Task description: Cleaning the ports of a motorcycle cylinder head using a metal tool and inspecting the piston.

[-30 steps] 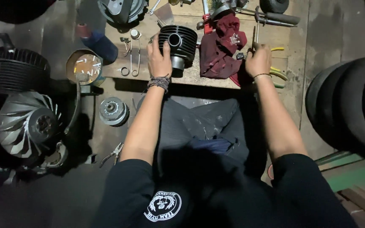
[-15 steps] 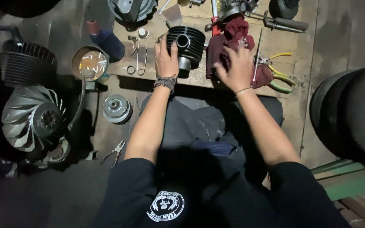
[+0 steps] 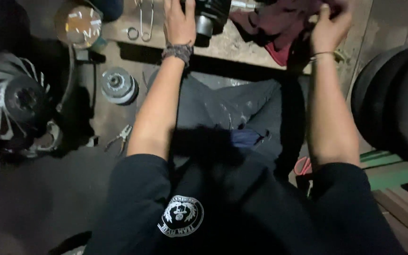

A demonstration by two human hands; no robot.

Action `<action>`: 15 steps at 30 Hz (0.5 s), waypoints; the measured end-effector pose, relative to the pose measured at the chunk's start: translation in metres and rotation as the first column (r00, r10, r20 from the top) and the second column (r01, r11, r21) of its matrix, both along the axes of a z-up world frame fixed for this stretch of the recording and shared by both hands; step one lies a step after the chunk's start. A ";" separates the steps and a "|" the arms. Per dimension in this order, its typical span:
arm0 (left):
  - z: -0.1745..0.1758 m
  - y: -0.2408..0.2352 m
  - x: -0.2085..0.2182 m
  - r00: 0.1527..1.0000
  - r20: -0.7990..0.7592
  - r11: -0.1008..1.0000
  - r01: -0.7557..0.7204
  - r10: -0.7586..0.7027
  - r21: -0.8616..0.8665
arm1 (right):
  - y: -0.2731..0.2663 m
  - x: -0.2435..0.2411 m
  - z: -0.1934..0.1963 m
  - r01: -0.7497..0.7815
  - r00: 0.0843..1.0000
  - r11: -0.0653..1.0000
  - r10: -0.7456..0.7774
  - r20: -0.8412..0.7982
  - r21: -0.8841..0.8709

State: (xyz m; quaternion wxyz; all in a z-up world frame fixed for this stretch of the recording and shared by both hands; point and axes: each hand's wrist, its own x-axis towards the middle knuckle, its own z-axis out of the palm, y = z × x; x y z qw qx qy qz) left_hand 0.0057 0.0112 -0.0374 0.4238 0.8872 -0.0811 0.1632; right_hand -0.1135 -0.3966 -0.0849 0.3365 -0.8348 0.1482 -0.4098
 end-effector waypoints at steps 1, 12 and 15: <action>-0.005 0.001 0.005 1.000 -0.006 1.000 -0.009 0.009 0.012 | -0.015 -0.004 -0.011 0.069 0.968 0.987 -0.101 -0.228 -0.143; 0.016 -0.002 0.002 0.998 0.060 0.999 -0.021 0.019 0.038 | -0.075 -0.002 -0.021 -0.009 0.990 1.000 0.006 0.138 0.021; 0.009 0.002 -0.001 0.998 0.067 1.000 -0.002 0.000 0.031 | -0.087 -0.011 -0.008 -0.149 0.962 0.984 0.122 0.243 0.097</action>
